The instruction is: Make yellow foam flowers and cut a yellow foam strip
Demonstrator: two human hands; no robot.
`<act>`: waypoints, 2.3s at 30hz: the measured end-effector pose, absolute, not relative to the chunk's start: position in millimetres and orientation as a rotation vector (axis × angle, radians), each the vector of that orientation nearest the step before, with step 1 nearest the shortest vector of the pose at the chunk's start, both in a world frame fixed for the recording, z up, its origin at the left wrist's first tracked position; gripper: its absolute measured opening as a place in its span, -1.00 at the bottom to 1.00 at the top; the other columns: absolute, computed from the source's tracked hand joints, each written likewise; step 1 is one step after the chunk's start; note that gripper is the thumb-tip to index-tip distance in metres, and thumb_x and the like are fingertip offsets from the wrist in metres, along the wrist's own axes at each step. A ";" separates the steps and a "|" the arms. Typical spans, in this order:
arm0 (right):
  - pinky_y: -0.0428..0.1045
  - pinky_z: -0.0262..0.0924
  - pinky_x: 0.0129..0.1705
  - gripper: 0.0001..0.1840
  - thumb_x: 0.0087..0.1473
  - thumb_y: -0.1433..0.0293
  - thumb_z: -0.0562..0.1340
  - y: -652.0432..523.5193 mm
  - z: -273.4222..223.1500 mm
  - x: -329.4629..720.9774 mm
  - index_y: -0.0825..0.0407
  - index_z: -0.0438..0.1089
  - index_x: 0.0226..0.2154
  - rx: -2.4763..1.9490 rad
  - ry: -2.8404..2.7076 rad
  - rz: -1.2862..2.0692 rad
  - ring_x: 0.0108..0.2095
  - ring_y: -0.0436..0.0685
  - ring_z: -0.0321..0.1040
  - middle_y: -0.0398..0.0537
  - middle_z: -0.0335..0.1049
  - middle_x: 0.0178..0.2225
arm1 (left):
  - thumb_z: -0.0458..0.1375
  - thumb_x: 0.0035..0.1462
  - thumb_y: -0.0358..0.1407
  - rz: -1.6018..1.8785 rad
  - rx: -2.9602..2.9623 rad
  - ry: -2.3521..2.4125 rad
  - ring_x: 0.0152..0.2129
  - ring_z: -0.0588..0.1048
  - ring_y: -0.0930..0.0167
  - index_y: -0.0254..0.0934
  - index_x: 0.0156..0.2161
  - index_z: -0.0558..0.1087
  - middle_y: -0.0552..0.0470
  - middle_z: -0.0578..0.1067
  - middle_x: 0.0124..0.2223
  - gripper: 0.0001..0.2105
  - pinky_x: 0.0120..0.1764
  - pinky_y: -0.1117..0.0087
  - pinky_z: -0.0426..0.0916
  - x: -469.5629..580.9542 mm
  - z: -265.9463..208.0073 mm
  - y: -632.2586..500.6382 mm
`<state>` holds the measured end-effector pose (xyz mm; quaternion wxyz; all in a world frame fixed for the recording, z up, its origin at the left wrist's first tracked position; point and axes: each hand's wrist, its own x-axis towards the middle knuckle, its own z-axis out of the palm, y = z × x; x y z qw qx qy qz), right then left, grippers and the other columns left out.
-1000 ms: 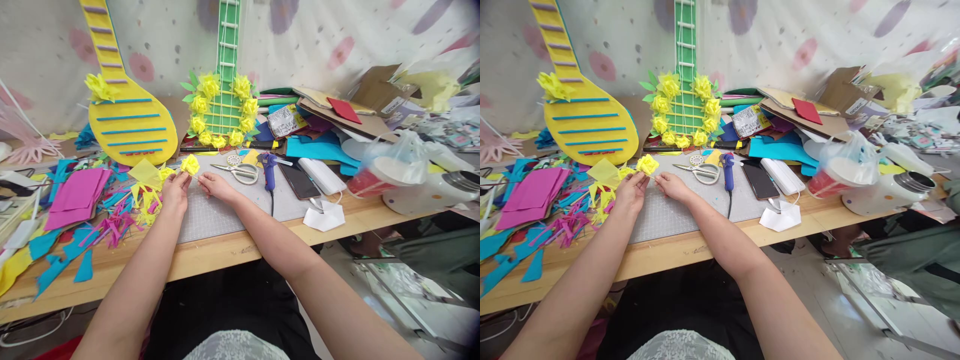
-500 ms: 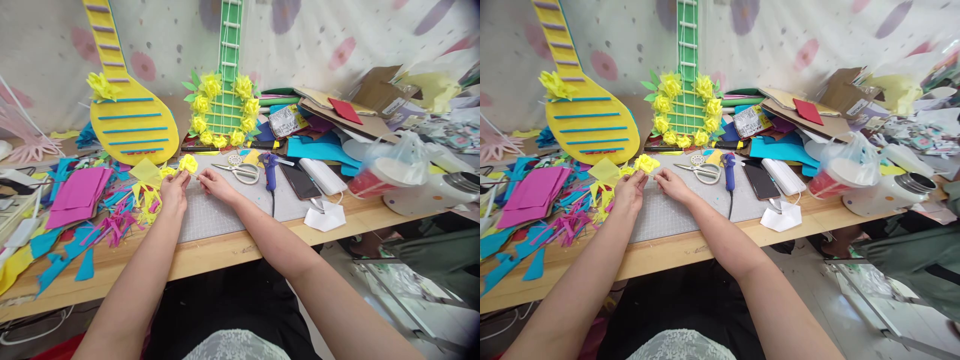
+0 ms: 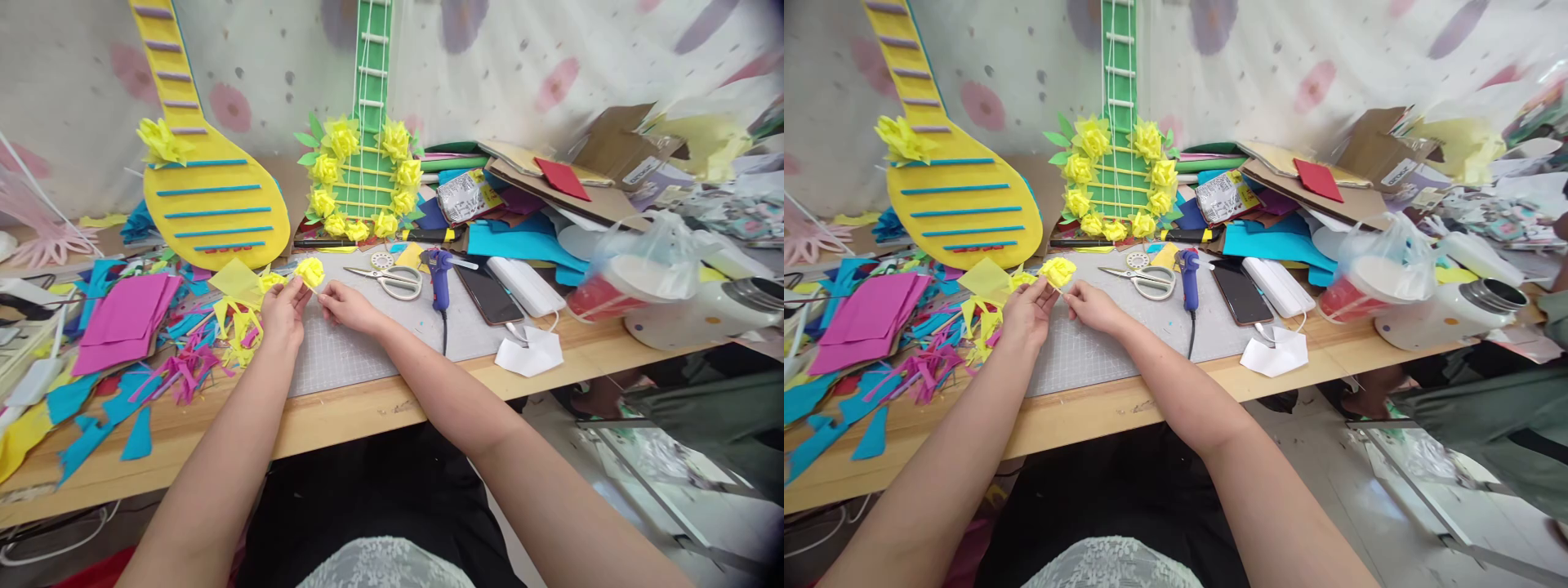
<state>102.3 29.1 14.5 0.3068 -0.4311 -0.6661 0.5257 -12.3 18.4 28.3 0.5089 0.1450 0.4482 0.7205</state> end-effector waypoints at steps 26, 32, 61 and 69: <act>-0.13 0.15 -0.43 -0.95 0.08 0.46 0.06 16.2 21.7 101.2 0.02 0.11 -0.39 -1.183 -2.055 1.130 -0.66 -0.12 0.26 -0.20 0.48 -0.47 | 0.19 -0.19 -0.58 1.784 0.443 1.254 -0.57 0.45 0.53 -0.20 -0.40 0.05 0.26 0.33 -0.57 -0.61 -0.32 0.47 0.39 -5.3 25.9 20.0; -0.13 0.15 -0.46 -0.94 0.10 0.41 0.08 16.4 21.5 100.1 0.03 0.15 -0.40 -1.175 -1.959 1.184 -0.68 -0.13 0.24 -0.18 0.48 -0.43 | 0.18 -0.17 -0.60 1.742 0.455 1.151 -0.55 0.49 0.49 -0.21 -0.44 0.04 0.16 0.43 -0.53 -0.62 -0.30 0.44 0.41 -11.4 26.2 20.6; -0.17 0.10 -0.48 -0.84 0.14 0.41 0.06 19.1 24.1 101.8 0.08 0.24 -0.45 -1.205 -1.989 1.182 -0.66 -0.15 0.21 -0.16 0.47 -0.48 | 0.20 -0.24 -0.60 1.647 0.495 1.201 -0.57 0.46 0.52 -0.25 -0.43 0.14 0.13 0.44 -0.52 -0.66 -0.35 0.47 0.38 -11.4 32.6 18.6; -0.17 0.11 -0.51 -0.88 0.11 0.33 0.12 23.4 18.0 101.6 0.05 0.23 -0.39 -1.224 -1.815 1.253 -0.67 -0.16 0.19 -0.17 0.47 -0.43 | 0.18 -0.19 -0.60 1.712 0.471 1.118 -0.54 0.48 0.52 -0.24 -0.46 0.08 0.11 0.44 -0.52 -0.65 -0.28 0.44 0.39 -12.4 28.3 23.4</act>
